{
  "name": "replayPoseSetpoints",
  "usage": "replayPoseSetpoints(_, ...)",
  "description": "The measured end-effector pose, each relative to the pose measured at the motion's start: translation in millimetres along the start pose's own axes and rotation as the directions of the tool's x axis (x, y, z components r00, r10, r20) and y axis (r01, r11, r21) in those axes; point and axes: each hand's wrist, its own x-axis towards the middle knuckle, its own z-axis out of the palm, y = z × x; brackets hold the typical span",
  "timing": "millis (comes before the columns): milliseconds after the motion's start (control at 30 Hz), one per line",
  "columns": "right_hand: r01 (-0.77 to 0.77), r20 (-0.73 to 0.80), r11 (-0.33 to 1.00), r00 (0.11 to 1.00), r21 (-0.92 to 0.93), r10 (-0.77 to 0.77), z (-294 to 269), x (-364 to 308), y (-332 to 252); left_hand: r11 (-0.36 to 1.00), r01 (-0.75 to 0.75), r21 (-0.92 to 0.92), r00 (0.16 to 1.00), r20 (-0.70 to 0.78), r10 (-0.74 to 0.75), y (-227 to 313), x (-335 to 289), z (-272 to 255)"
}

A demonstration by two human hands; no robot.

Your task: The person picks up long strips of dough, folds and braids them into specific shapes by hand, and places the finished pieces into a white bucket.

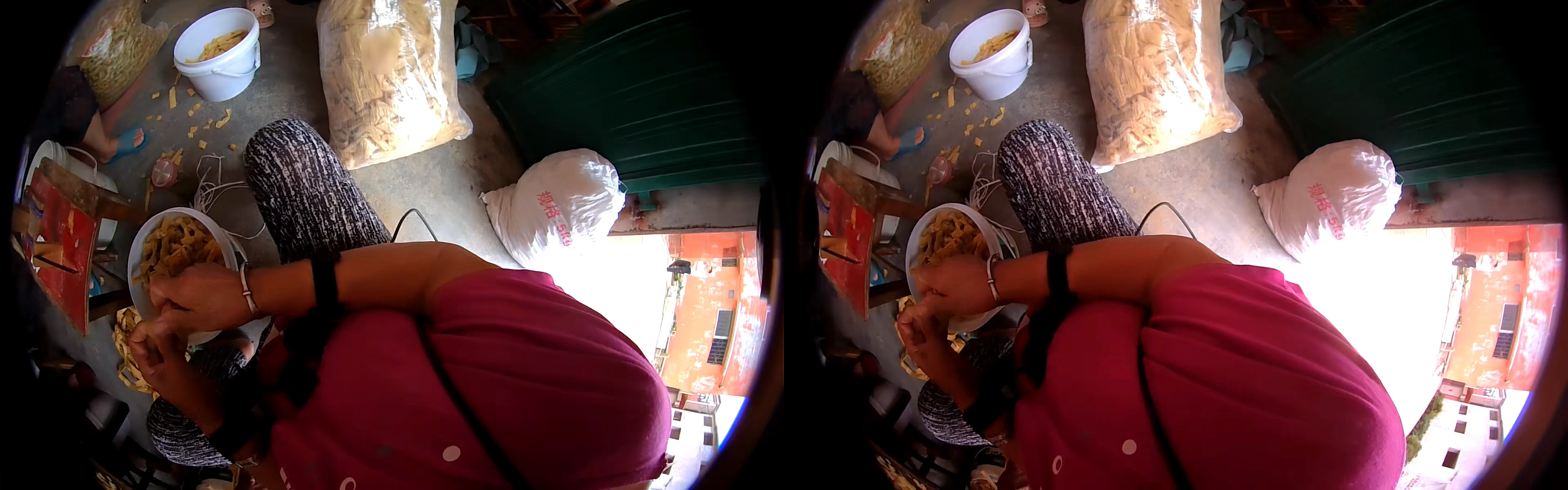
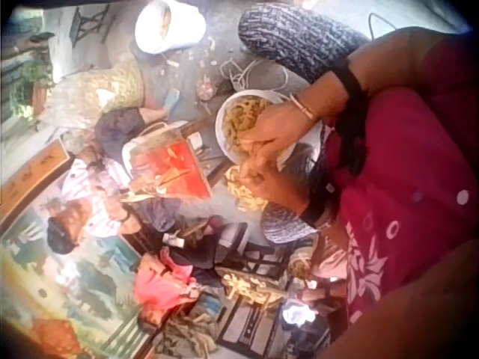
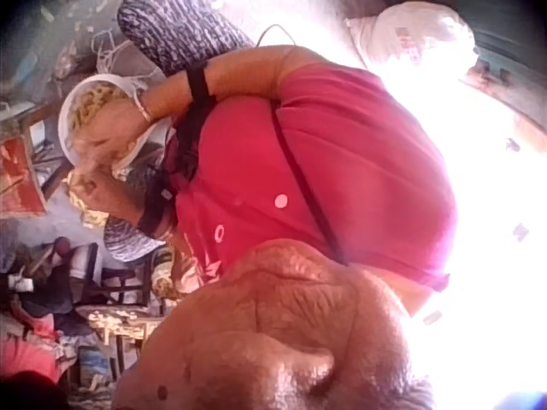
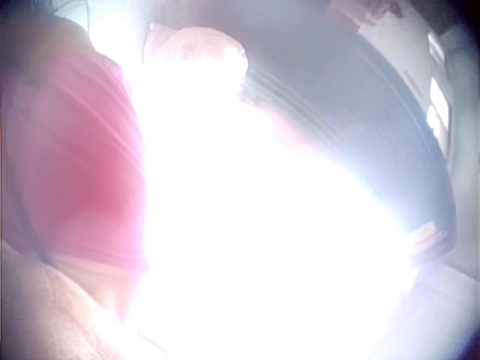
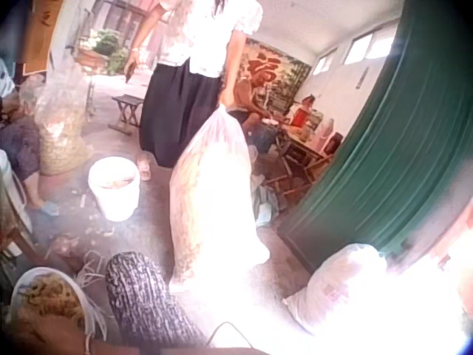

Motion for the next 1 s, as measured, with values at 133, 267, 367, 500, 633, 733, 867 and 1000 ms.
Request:
replayPoseSetpoints(133, 0.071, -0.001, 0.952, 0.997, -0.297, -0.074, -10.4, -3.8, -1.7, 0.869, -0.234, 0.437, 0.944, 0.315, 0.096, -1.7, 14.8, -5.0)
replayPoseSetpoints(267, 0.132, -0.119, 0.950, 0.978, -0.283, -0.172, -25.1, -16.0, 0.1, 0.966, 0.252, -0.059, 0.907, 0.363, -0.215, 4.2, 21.5, 12.5)
replayPoseSetpoints(367, 0.137, -0.124, 0.977, 0.980, -0.165, -0.158, -35.0, -23.1, -10.0, 0.596, -0.747, 0.294, 0.551, 0.776, 0.307, 10.6, 25.3, 10.4)
replayPoseSetpoints(500, 0.311, -0.079, 0.945, 0.945, -0.096, -0.319, -32.3, -12.5, -10.5, 0.779, -0.540, 0.317, 0.698, 0.687, 0.204, 6.7, 31.8, -7.4)
replayPoseSetpoints(633, 0.294, -0.026, 0.950, 0.954, -0.108, -0.298, -42.0, -17.6, -15.1, 0.872, -0.414, 0.262, 0.743, 0.650, 0.157, -2.6, 30.8, 4.6)
replayPoseSetpoints(733, 0.322, -0.024, 0.945, 0.946, -0.049, -0.324, -44.5, -18.7, -21.8, 0.995, -0.096, 0.018, 0.797, 0.600, 0.066, -21.2, 37.4, 3.3)
replayPoseSetpoints(867, 0.273, 0.009, 0.962, 0.962, -0.004, -0.273, -42.1, -16.8, -25.5, 0.869, 0.347, -0.352, 0.735, 0.678, -0.019, -49.8, 42.1, -24.1)
replayPoseSetpoints(1000, 0.117, 0.133, 0.993, 0.985, -0.033, -0.112, -45.0, -18.0, -29.9, 0.997, 0.080, -0.025, 0.922, 0.381, -0.064, 16.6, -3.4, 8.4)
